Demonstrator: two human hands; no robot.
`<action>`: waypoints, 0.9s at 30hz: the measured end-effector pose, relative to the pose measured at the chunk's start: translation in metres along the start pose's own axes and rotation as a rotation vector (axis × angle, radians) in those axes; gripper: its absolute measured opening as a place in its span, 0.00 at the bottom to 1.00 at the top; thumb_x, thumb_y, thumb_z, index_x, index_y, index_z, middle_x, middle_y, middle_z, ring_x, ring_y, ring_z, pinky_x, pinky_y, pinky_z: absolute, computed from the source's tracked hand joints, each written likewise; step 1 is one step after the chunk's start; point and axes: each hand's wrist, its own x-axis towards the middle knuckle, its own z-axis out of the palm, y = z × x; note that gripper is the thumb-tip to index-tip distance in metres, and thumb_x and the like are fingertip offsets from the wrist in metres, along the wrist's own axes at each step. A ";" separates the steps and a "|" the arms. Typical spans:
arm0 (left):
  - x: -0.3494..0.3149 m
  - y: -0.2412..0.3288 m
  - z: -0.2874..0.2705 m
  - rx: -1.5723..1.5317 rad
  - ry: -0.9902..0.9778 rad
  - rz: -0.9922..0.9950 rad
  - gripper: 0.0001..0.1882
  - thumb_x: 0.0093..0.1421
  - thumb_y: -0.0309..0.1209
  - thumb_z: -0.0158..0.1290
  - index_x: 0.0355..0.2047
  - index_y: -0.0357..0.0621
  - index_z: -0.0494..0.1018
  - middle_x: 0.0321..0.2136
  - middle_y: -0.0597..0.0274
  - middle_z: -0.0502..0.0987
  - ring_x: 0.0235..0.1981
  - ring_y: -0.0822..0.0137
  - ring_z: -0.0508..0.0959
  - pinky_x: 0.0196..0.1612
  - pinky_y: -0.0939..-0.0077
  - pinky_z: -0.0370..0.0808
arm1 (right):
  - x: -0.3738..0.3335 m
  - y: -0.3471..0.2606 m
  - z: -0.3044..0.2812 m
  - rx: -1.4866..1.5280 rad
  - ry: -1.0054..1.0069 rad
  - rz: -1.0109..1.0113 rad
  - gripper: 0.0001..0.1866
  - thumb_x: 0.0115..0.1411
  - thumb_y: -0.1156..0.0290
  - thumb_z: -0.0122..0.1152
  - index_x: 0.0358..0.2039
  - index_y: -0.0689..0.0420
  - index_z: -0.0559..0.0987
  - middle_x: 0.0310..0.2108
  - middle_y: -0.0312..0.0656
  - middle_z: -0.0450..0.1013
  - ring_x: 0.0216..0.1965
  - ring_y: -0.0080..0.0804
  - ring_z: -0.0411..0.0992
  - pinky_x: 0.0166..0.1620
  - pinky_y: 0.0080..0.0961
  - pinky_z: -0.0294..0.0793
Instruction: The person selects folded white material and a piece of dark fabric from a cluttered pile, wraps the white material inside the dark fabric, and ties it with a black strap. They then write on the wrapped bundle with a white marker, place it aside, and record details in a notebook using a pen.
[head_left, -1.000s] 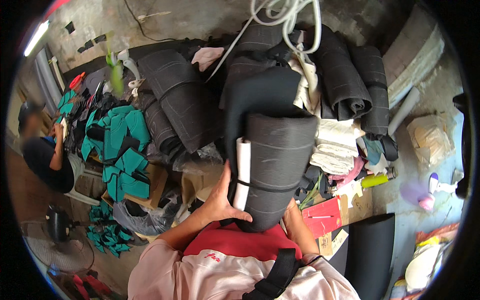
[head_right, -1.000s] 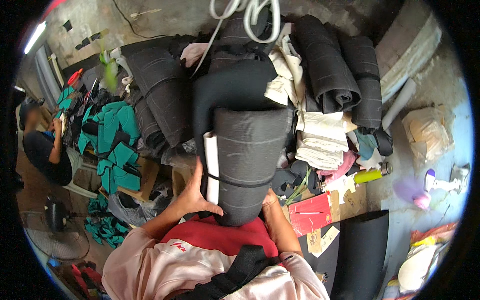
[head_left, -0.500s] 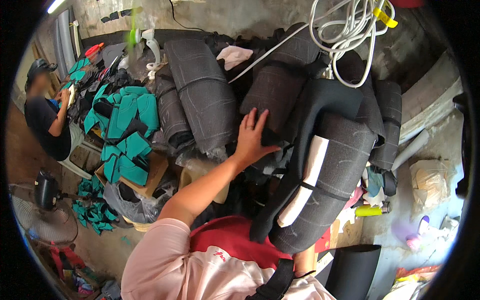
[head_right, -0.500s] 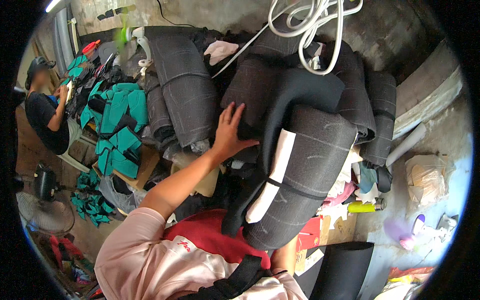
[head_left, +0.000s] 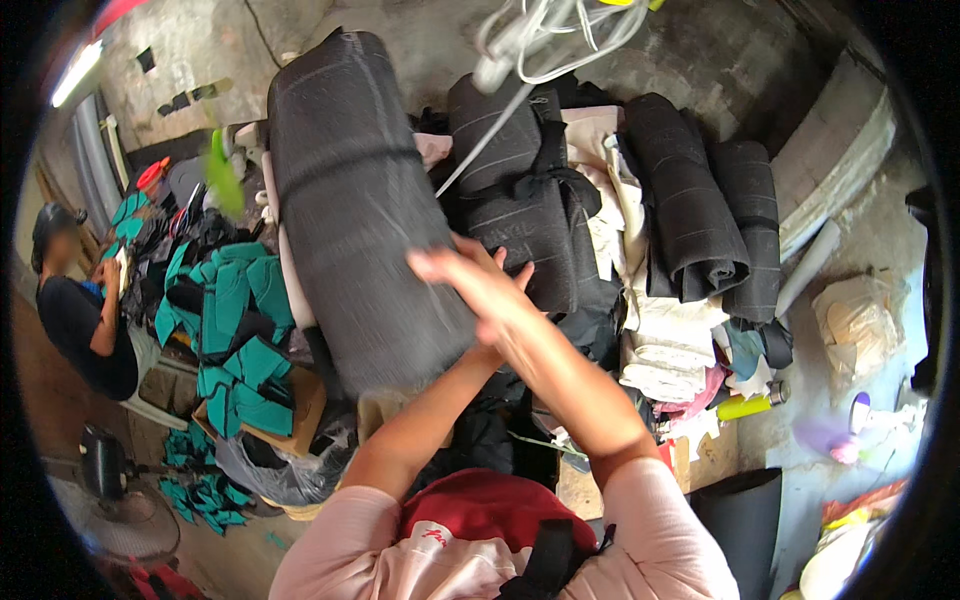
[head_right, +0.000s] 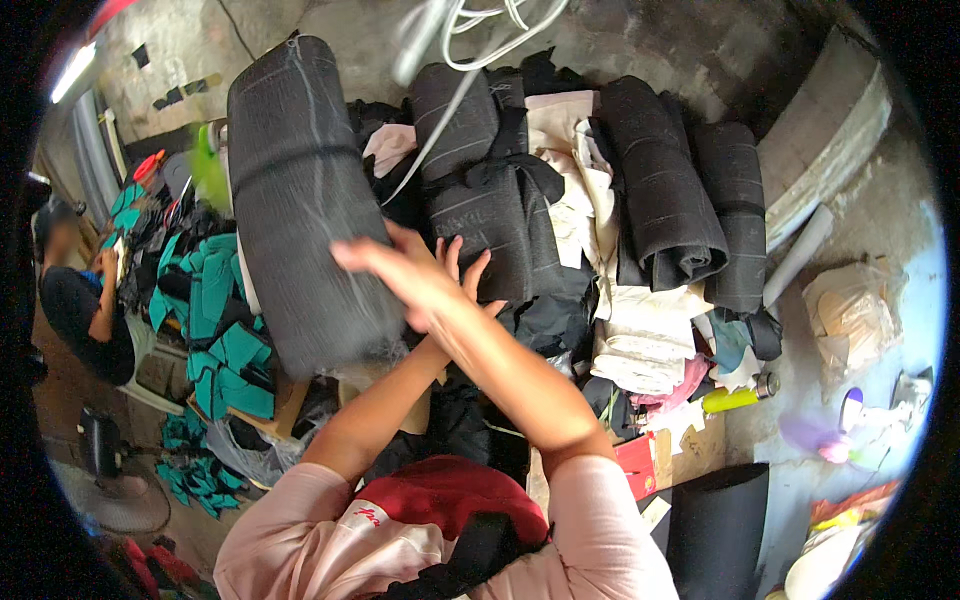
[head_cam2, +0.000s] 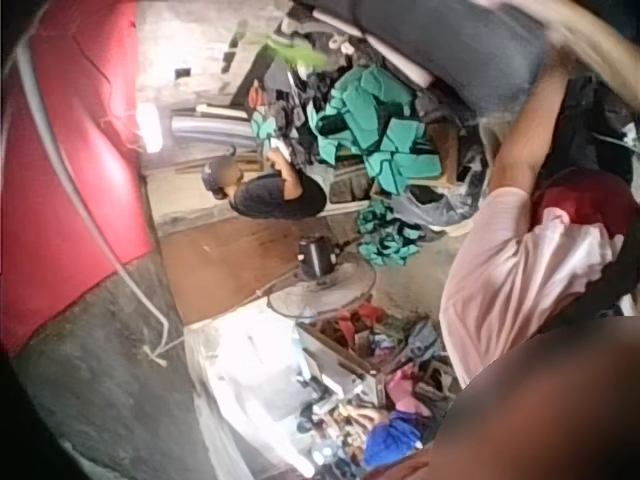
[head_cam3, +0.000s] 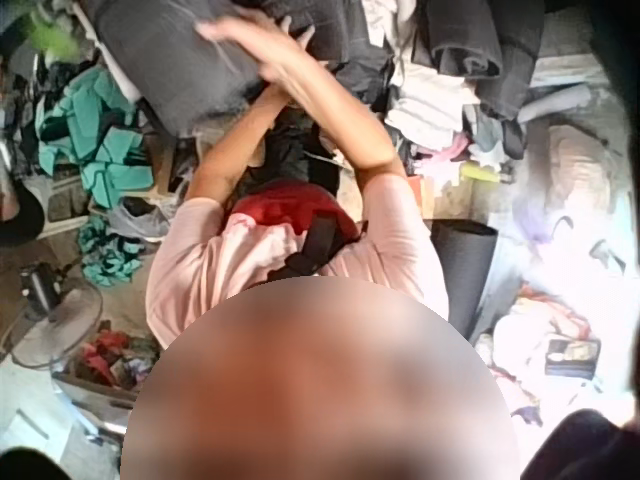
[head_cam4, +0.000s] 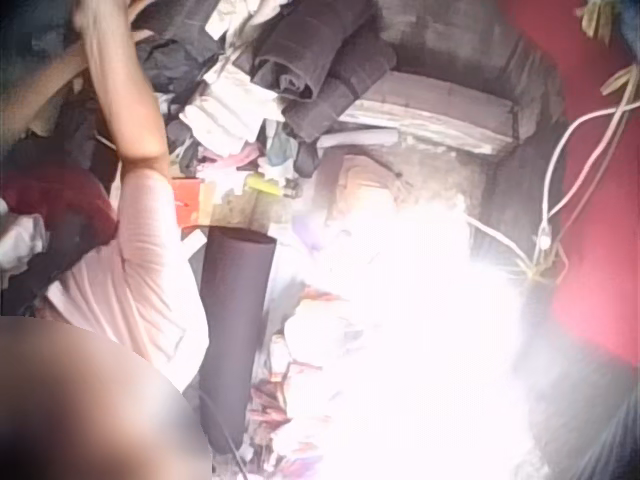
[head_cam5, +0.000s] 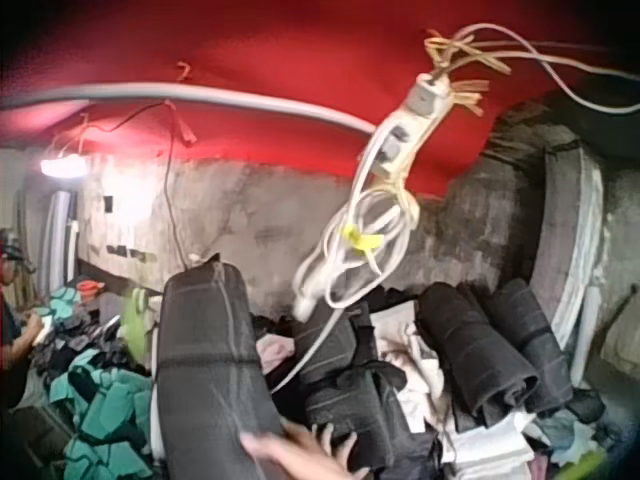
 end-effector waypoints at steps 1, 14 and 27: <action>-0.001 -0.006 0.004 -0.039 -0.007 0.043 0.38 0.56 0.48 0.51 0.62 0.44 0.57 0.60 0.50 0.60 0.63 0.51 0.55 0.64 0.53 0.48 | 0.031 -0.013 0.008 -0.016 -0.001 0.065 0.49 0.40 0.49 0.70 0.56 0.70 0.64 0.54 0.56 0.65 0.51 0.42 0.69 0.53 0.35 0.67; -0.003 -0.020 0.001 0.330 -0.105 0.168 0.23 0.47 0.39 0.59 0.45 0.49 0.76 0.63 0.50 0.56 0.62 0.44 0.55 0.59 0.51 0.57 | 0.203 0.011 0.001 -0.580 0.809 -0.573 0.33 0.62 0.50 0.47 0.55 0.69 0.65 0.54 0.68 0.60 0.52 0.64 0.63 0.55 0.46 0.63; 0.012 0.020 -0.031 -0.201 -0.274 0.098 0.15 0.45 0.25 0.54 0.35 0.49 0.80 0.59 0.59 0.64 0.65 0.46 0.53 0.55 0.26 0.42 | -0.050 0.067 -0.115 -0.896 1.061 -0.206 0.47 0.39 0.48 0.72 0.54 0.67 0.67 0.48 0.64 0.66 0.48 0.58 0.69 0.50 0.41 0.69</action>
